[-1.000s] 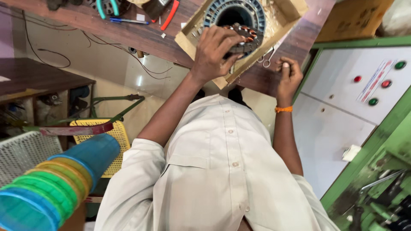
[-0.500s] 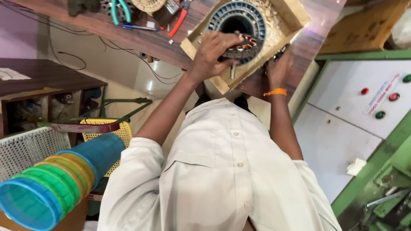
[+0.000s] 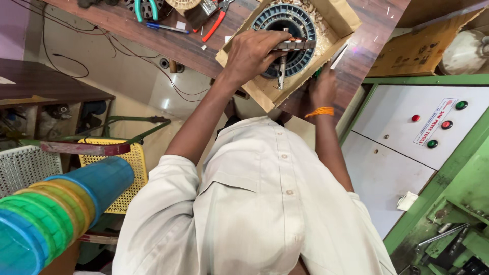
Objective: The person works on an electric motor stator, using a screwdriver and scissors to adjust and secure copper windings. They handle small white insulating pieces and later review several handwritten documents on the workbench.
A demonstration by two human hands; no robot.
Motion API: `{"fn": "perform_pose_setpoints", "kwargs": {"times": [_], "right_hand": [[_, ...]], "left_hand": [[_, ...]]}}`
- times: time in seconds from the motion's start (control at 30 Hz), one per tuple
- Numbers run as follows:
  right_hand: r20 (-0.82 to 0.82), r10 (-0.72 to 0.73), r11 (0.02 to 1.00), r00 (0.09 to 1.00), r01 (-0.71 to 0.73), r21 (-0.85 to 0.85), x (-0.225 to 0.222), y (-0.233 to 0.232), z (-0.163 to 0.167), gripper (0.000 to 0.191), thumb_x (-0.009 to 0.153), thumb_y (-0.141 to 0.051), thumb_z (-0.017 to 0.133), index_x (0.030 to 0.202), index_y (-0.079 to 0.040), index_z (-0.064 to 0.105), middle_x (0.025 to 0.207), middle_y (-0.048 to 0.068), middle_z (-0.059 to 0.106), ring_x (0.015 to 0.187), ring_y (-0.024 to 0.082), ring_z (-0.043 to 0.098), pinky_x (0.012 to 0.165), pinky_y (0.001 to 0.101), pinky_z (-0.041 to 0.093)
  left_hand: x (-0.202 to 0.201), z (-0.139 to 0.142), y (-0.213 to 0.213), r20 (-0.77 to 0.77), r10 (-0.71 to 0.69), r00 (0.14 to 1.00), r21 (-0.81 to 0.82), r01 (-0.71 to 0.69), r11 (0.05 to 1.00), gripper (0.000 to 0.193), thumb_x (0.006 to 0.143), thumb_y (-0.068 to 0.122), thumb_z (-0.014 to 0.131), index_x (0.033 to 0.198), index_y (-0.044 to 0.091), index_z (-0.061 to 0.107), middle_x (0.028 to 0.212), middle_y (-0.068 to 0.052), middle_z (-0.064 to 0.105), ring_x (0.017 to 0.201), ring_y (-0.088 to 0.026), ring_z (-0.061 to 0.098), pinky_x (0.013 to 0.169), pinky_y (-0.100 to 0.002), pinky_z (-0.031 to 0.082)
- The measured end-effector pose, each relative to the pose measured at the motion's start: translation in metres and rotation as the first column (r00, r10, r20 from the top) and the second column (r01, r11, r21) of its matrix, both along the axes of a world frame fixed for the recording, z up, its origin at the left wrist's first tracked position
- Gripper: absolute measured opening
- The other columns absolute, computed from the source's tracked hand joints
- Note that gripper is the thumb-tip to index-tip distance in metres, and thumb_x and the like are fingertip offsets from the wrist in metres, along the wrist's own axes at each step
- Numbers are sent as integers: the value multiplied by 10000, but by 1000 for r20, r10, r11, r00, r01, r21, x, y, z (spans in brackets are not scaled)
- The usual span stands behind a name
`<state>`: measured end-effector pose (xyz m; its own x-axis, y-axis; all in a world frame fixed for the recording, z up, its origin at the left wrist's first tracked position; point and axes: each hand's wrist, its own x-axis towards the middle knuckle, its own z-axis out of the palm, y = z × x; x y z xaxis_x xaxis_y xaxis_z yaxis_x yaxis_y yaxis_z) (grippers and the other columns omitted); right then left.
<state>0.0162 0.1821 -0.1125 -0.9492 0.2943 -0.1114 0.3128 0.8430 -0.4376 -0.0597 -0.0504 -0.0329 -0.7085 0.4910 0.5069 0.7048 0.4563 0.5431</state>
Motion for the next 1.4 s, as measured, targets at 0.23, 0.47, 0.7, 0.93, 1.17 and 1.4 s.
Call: {"fn": "perform_pose_setpoints", "kwargs": {"times": [0.23,0.47,0.7,0.93,1.17,1.4], "right_hand": [[122,-255,141,959,162,-977,46,64,42,263,938,31,694,1183,-10,607,1042,93,662,960,273,757,869,406,673],[-345,-412,207,843,-282,-937,52,6,83,332,968,66,818,1129,-15,540,1087,129,648,953,235,693,904,415,652],[-423,-496,283,758,-319,-904,31,-30,79,374,967,-13,841,1115,-12,497,1088,151,652,997,241,703,931,453,698],[-420,-560,365,714,-243,-899,28,-34,69,394,949,-105,824,1091,-25,465,1012,130,624,882,276,740,801,420,683],[-587,-347,578,731,-327,-748,33,-37,76,374,1048,-60,822,1117,-12,458,1112,143,646,984,221,704,894,370,671],[-546,-251,798,799,-148,-584,31,-50,110,297,990,-46,820,1169,16,592,1026,121,705,952,172,732,748,242,564]], "left_hand": [[7,-9,-8,-7,-26,1000,49,27,998,480,826,218,907,1245,147,684,1089,-35,748,992,-267,723,828,-397,548],[12,-13,-12,-14,-83,996,58,84,995,636,837,163,917,1398,188,616,1357,-8,627,1188,-251,623,968,-410,531],[22,-15,-11,28,-65,997,165,60,985,653,874,50,872,1432,183,559,1426,-34,533,1295,-285,531,1083,-422,507],[25,-17,-11,117,-94,989,247,63,967,613,912,34,844,1434,159,548,1397,-52,549,1302,-294,569,1096,-421,512],[25,-19,-10,110,-92,990,212,67,975,549,907,49,829,1389,145,584,1324,-61,590,1267,-285,582,1075,-428,507],[25,-14,-3,51,-74,996,194,62,979,526,913,121,844,1381,123,604,1277,-62,622,1221,-281,591,1041,-435,474]]}}
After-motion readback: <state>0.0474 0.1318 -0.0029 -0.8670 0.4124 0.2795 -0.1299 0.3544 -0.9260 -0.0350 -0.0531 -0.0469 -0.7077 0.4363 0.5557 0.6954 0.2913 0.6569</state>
